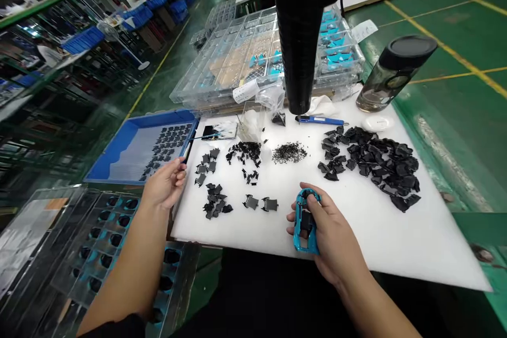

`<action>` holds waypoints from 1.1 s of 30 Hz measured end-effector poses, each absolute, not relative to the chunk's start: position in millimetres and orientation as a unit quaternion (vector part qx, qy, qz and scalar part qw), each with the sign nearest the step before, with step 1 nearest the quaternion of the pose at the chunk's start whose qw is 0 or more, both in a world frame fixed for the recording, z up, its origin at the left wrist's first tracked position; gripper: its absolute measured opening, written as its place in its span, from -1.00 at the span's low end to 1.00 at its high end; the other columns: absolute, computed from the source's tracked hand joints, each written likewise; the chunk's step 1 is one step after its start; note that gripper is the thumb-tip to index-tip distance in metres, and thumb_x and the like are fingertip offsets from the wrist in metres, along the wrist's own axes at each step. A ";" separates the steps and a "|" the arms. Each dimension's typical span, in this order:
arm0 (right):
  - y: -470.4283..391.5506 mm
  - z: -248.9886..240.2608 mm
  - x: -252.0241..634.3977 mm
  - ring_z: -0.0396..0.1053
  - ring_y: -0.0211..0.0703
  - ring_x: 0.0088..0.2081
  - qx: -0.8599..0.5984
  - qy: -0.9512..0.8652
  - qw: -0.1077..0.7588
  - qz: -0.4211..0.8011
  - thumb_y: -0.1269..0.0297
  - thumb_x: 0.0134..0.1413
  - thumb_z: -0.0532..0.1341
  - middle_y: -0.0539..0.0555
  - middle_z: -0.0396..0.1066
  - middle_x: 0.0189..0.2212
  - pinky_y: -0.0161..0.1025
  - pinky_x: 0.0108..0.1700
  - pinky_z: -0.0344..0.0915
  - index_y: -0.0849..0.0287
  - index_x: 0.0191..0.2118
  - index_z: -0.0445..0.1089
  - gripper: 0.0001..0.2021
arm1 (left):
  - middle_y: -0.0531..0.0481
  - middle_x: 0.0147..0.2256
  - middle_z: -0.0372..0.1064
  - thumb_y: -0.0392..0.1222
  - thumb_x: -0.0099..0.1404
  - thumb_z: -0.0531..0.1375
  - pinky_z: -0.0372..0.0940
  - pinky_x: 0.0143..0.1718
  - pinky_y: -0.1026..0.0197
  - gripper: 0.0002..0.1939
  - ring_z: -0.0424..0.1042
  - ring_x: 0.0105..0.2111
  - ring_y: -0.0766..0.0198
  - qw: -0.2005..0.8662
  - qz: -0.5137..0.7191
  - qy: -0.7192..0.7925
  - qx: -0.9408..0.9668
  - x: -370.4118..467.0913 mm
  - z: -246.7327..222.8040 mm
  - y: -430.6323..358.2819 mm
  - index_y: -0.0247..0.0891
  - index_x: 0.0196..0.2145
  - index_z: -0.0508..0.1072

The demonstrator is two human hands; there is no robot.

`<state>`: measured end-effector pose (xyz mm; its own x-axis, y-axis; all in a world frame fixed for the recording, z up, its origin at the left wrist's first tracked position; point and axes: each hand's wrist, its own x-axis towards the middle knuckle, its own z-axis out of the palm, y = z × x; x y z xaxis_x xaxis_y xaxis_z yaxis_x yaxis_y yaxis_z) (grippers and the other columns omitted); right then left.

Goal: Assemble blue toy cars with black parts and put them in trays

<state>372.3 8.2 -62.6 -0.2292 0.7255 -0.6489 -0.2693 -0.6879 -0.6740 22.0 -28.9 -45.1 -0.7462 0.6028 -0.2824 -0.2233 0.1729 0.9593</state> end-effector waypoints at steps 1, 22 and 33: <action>7.7 -62.5 373.5 0.46 -0.13 -0.39 -0.524 -0.213 0.332 0.755 0.02 0.12 0.34 0.03 0.45 -0.33 -0.24 -0.45 0.48 -0.07 0.08 0.39 -0.58 | 0.03 -0.46 0.30 -0.19 0.13 0.36 0.01 -0.67 0.42 -0.73 0.18 -0.61 0.48 0.346 0.635 0.677 0.137 26.5 -41.9 -23.3 -0.35 -0.24 0.46; -4.8 -57.0 384.2 0.28 -0.27 -0.48 -0.482 -0.249 0.351 0.763 0.04 -0.17 0.51 -0.07 0.33 -0.34 -0.37 -0.61 0.24 -0.02 -0.06 0.19 -0.39 | 0.07 -0.39 0.32 -0.15 0.43 0.18 0.22 -0.60 0.43 -0.81 0.26 -0.55 0.49 0.408 0.657 0.633 -0.030 -20.5 -66.0 71.6 -0.37 -0.16 0.41; -2.4 -63.6 391.9 0.31 -0.25 -0.37 -0.423 -0.174 0.386 0.801 0.04 0.06 0.38 0.13 0.45 -0.17 -0.37 -0.48 0.33 0.17 -0.07 0.53 -0.62 | 0.06 -0.37 0.34 -0.16 0.41 0.19 0.27 -0.55 0.39 -0.82 0.29 -0.51 0.46 0.358 0.635 0.684 0.037 -33.0 -67.6 76.9 -0.37 -0.17 0.41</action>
<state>391.9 -2.4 -63.6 -0.3436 0.7658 -0.5435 -0.4714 -0.6412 -0.6055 -33.0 76.9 -67.6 -0.7408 0.5050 -0.4429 -0.4044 0.1913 0.8944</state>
